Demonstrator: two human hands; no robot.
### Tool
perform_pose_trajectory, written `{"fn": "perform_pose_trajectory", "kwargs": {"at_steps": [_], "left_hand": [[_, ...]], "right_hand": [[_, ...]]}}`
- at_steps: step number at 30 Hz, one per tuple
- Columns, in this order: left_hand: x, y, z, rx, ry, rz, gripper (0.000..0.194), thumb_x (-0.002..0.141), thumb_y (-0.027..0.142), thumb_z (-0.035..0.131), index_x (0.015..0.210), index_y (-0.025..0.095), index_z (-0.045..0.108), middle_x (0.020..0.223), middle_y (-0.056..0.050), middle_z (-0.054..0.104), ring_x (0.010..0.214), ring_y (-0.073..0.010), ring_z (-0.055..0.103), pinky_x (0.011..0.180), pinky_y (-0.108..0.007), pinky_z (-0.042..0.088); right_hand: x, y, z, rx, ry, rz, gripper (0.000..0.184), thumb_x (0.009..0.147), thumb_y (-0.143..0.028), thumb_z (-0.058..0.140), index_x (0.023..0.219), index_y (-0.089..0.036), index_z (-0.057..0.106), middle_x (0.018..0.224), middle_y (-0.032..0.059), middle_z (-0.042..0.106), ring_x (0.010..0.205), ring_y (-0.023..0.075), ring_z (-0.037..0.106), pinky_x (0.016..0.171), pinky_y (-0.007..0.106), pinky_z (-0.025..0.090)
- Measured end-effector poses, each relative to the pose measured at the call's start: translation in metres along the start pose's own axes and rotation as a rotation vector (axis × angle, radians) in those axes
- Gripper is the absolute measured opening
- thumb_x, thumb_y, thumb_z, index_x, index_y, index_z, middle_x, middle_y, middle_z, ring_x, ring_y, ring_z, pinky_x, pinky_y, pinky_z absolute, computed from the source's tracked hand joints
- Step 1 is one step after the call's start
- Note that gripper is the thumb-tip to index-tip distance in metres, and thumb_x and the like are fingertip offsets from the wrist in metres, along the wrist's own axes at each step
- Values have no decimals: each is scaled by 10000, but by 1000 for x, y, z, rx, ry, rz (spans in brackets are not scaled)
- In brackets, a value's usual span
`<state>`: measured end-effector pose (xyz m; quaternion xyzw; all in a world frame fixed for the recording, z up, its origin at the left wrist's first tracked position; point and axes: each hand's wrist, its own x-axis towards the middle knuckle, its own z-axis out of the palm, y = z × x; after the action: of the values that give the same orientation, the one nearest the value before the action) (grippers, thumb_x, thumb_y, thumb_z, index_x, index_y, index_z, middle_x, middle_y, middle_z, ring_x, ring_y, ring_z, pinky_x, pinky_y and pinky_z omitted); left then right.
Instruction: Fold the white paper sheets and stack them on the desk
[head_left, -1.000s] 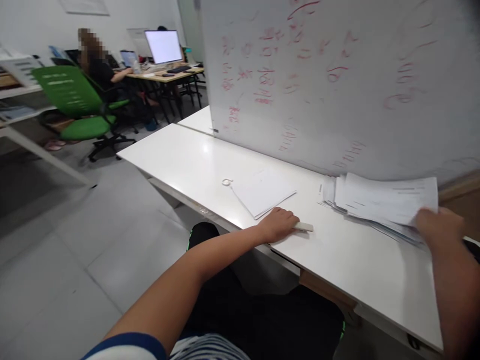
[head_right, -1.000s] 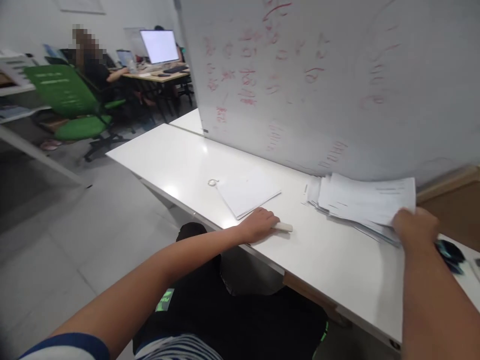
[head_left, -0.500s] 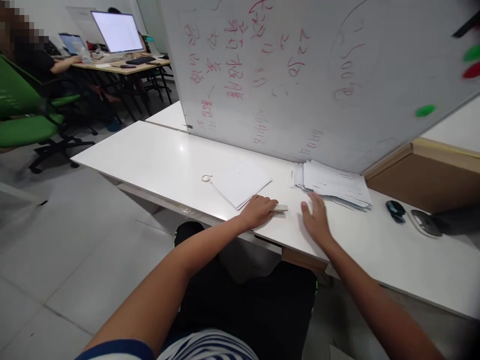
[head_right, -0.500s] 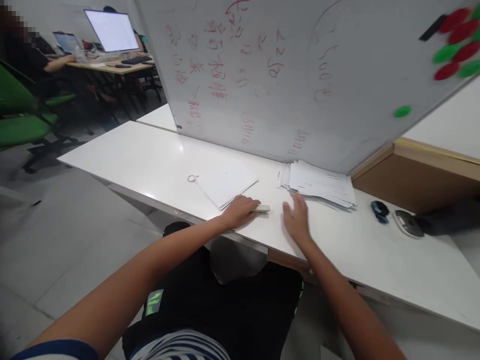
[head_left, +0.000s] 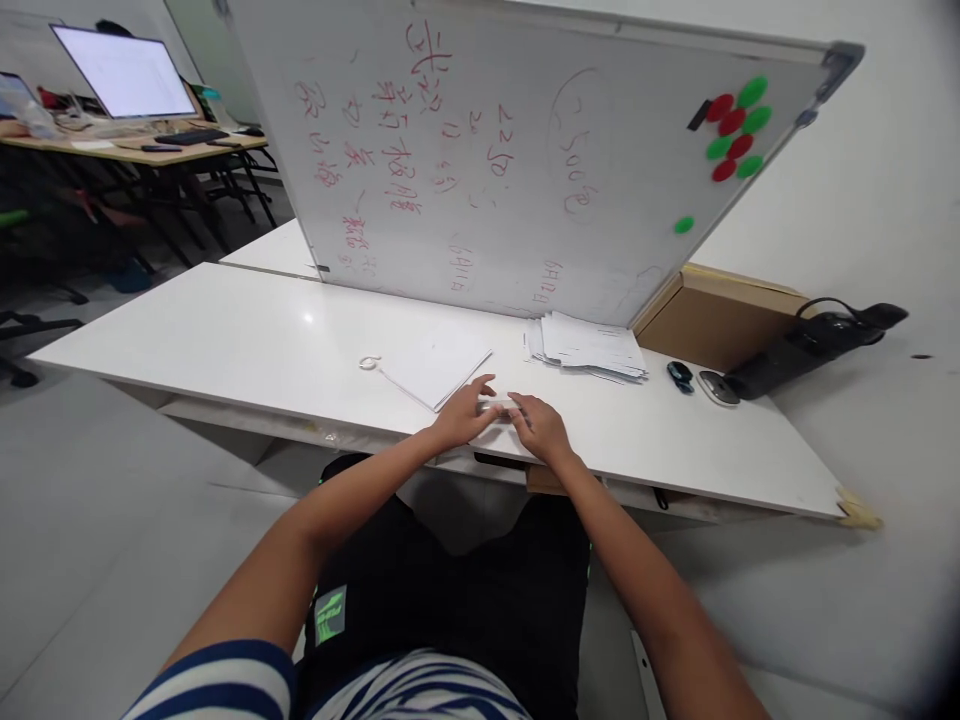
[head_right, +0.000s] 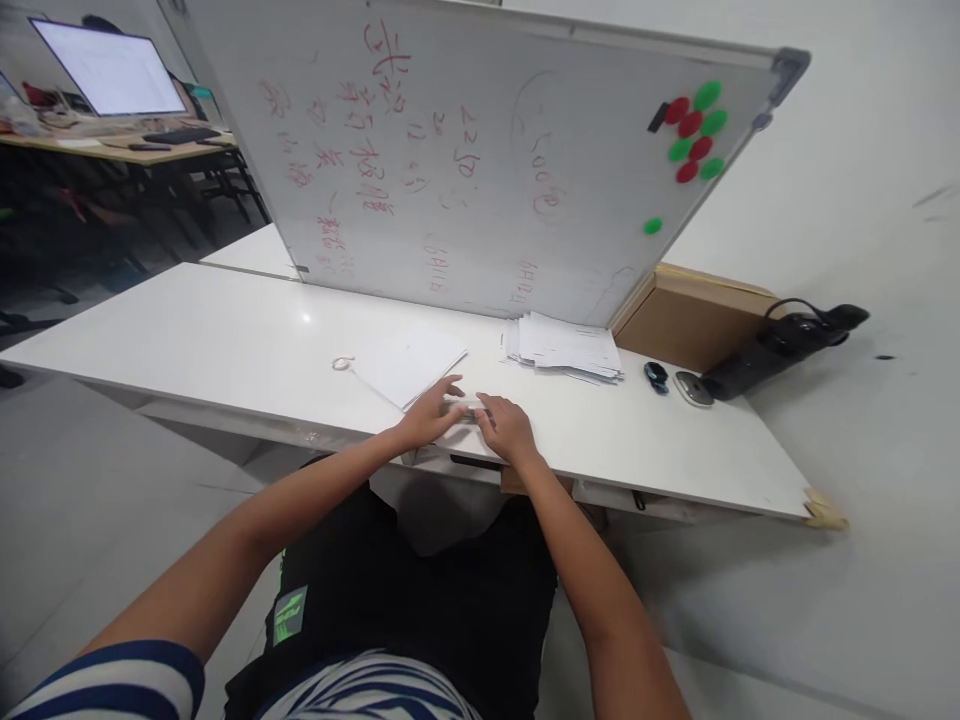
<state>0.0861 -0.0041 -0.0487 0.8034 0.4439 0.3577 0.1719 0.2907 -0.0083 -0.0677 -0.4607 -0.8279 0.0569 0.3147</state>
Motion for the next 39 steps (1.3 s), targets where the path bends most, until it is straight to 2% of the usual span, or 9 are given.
{"fn": "perform_pose_trajectory", "kwargs": {"at_steps": [4, 9, 13, 20, 27, 32, 35, 37, 39], "left_hand": [[-15, -26, -39, 200, 102, -68, 342, 916, 388, 459, 1181, 196, 558, 1246, -89, 590, 1212, -239, 500, 1028, -396, 388], [-39, -64, -72, 441, -207, -194, 583, 846, 564, 515, 1333, 245, 486, 1476, -58, 395, 1391, -307, 276, 1116, -485, 253], [-51, -67, -67, 462, -179, -235, 573, 887, 586, 433, 1375, 286, 442, 1501, -7, 351, 1410, -264, 247, 1141, -459, 208], [-52, -63, -63, 431, -121, -241, 545, 875, 588, 463, 1336, 297, 496, 1475, 11, 394, 1394, -256, 287, 1139, -435, 229], [-56, -56, -65, 406, -29, -242, 474, 849, 547, 541, 1239, 282, 584, 1392, -5, 506, 1347, -260, 370, 1109, -410, 297], [-51, -62, -69, 210, 24, -235, 363, 830, 488, 587, 1113, 268, 645, 1234, -10, 634, 1261, -244, 475, 1039, -389, 395], [-46, -62, -75, 139, 101, -322, 236, 853, 398, 559, 964, 227, 678, 1069, -22, 695, 1092, -221, 592, 929, -339, 469], [-47, -55, -81, 132, 198, -445, 230, 877, 359, 519, 816, 193, 666, 867, -26, 705, 866, -195, 646, 784, -305, 510], [-57, -41, -88, 149, 344, -498, 282, 904, 354, 482, 741, 179, 632, 735, -19, 671, 716, -169, 627, 681, -283, 507]], "right_hand": [[0, 0, -1, 13, 32, 68, 435, 965, -391, 323, 1277, -168, 527, 1116, 98, 666, 1027, 235, 609, 882, 369, 477], [-2, 1, 0, 24, 52, 117, 464, 960, -436, 326, 1292, -169, 511, 1083, 101, 669, 989, 237, 619, 850, 365, 486], [-4, 1, 1, -9, 25, 111, 494, 957, -468, 316, 1300, -170, 509, 1087, 107, 666, 988, 252, 616, 832, 378, 490], [-4, 1, 1, -35, 18, 123, 507, 954, -475, 310, 1292, -160, 520, 1109, 116, 662, 991, 263, 615, 830, 389, 490], [-4, 2, 5, -34, 44, 138, 505, 952, -474, 317, 1278, -152, 529, 1057, 110, 676, 974, 259, 619, 833, 392, 487], [1, 4, 1, 29, 61, 150, 478, 944, -457, 336, 1265, -167, 538, 1063, 110, 679, 984, 257, 618, 843, 405, 488], [-13, -19, -5, 101, 167, 90, 461, 911, -479, 385, 1192, -181, 595, 1135, 133, 654, 1094, 288, 573, 942, 468, 440], [-36, -53, -7, 225, 263, 106, 462, 889, -512, 405, 1147, -201, 628, 1150, 135, 643, 1136, 307, 549, 987, 514, 401], [-65, -96, -7, 466, 246, 128, 427, 861, -544, 454, 1099, -254, 658, 1121, 112, 656, 1106, 303, 571, 978, 505, 419]]}}
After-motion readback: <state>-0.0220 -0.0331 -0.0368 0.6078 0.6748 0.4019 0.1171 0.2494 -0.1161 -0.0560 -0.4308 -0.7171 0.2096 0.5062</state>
